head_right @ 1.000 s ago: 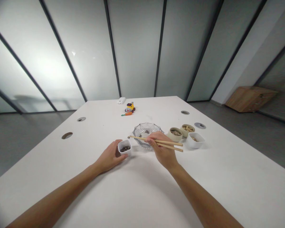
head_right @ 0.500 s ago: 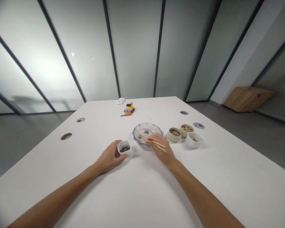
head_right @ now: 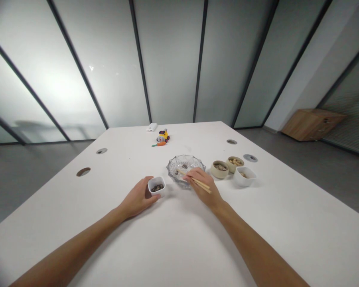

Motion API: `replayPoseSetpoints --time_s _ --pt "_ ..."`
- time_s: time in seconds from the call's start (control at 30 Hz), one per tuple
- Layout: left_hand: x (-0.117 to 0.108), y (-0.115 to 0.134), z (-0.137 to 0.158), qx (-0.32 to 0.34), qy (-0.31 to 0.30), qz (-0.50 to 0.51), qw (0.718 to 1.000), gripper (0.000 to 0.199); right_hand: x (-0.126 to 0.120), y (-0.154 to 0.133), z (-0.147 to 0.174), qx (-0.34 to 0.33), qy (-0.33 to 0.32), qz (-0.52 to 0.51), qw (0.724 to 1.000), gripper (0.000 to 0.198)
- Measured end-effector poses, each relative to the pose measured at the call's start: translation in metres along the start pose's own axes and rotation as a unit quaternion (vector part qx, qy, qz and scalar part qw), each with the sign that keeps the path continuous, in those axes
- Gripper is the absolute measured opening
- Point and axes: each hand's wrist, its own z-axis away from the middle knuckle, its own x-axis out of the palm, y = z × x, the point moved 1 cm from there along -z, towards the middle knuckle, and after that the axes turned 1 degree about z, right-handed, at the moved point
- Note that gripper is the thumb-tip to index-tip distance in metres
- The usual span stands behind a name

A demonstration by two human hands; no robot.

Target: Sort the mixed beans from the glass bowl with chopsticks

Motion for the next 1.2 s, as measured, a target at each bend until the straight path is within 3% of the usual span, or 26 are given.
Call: replayPoseSetpoints --time_s 0.63,0.83,1.03,1.2 --pt "0.001 -0.002 -0.001 -0.004 -0.005 -0.003 1.000 0.052 -0.002 -0.003 0.000 -0.003 -0.011 -0.005 1.000 0.022" --pt "0.002 -0.004 -0.001 0.005 0.005 -0.005 1.000 0.051 -0.006 -0.003 -0.001 -0.026 0.015 0.018 0.999 0.018" --pt "0.001 -0.001 -0.001 0.005 0.004 -0.004 1.000 0.050 -0.013 -0.032 -0.009 -0.027 0.106 0.056 0.992 0.016" --pt "0.000 0.001 0.000 0.008 0.005 -0.010 1.000 0.050 -0.012 -0.053 -0.010 -0.027 0.070 0.007 0.997 0.018"
